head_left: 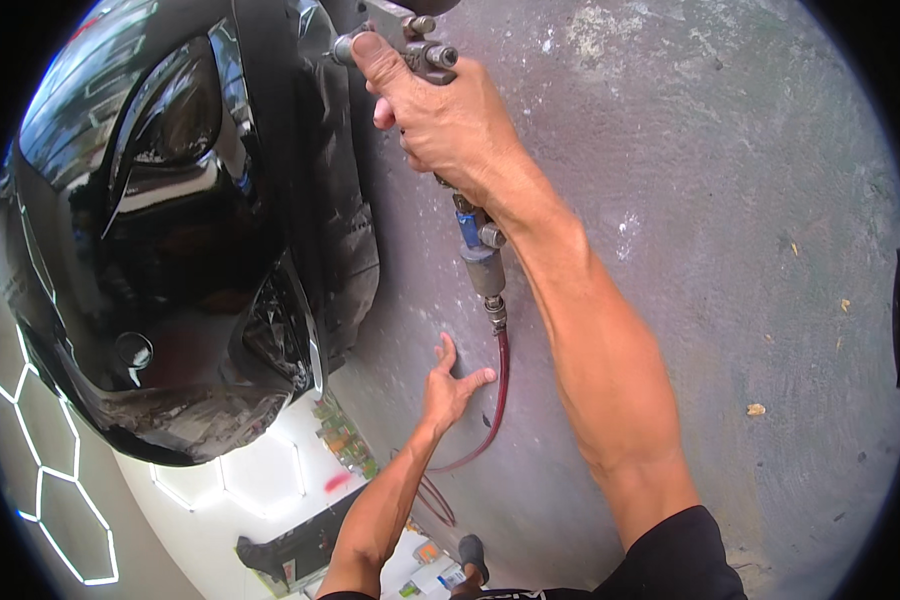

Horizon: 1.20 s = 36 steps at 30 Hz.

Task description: The person prepares a spray gun, applies paint to a car's rear bumper, and then cleans the spray gun using a solvent and cloth. The person handles paint cans, a spray gun, a hose, and a cleaning cloth during the process.

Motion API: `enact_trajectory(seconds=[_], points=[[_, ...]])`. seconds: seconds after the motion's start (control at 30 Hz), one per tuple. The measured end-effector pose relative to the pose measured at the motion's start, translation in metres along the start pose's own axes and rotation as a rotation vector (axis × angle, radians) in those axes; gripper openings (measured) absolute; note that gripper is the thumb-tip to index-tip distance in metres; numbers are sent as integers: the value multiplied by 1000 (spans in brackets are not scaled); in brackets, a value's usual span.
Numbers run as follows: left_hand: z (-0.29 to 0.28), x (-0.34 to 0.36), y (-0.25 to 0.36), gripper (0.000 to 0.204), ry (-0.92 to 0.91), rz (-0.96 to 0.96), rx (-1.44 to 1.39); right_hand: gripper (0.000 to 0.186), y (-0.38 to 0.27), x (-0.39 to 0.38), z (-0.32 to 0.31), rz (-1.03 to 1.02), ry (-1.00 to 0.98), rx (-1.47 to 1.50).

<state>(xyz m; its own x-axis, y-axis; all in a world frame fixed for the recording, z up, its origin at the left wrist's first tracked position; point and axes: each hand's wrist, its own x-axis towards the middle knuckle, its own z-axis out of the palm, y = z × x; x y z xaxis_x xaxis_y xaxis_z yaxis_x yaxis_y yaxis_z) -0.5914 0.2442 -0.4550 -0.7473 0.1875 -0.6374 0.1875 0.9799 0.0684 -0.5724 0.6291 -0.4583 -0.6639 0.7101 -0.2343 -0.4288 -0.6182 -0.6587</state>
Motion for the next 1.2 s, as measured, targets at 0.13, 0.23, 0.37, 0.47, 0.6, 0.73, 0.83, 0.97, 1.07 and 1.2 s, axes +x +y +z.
enact_trajectory(seconds=[0.13, 0.23, 0.37, 0.47, 0.6, 0.73, 0.83, 0.97, 1.07, 1.2], points=[[0, 8, -25, 130, -18, 37, -18, 70, 48, -60, 28, 87, -84, 41], [2, 14, -43, 90, -60, 58, -13, 69, 79, -109, 38, 238, -189, 34], [11, 6, -37, 41, -34, 174, -65, 71, 111, -178, 44, 374, -252, -9], [10, -3, -36, 36, 8, 178, -108, 72, 120, -215, 51, 390, -249, -70], [11, 0, -29, 49, -4, 141, -153, 66, 108, -226, 49, 355, -49, -123], [-4, -4, -10, 78, 30, 143, -80, 56, 92, -227, 54, 283, -146, -170], [20, 3, -102, 95, 161, 290, -137, 49, 61, -274, 73, 482, -391, -238], [26, 3, -14, 113, 127, 5, 49, 47, 41, -326, 46, 367, -202, -358], [12, -9, 2, 125, 79, -83, 18, 52, 11, -360, 35, 288, -12, -443], [51, -51, -35, 125, 184, -65, -544, 54, -6, -405, 9, 266, 194, -560]])
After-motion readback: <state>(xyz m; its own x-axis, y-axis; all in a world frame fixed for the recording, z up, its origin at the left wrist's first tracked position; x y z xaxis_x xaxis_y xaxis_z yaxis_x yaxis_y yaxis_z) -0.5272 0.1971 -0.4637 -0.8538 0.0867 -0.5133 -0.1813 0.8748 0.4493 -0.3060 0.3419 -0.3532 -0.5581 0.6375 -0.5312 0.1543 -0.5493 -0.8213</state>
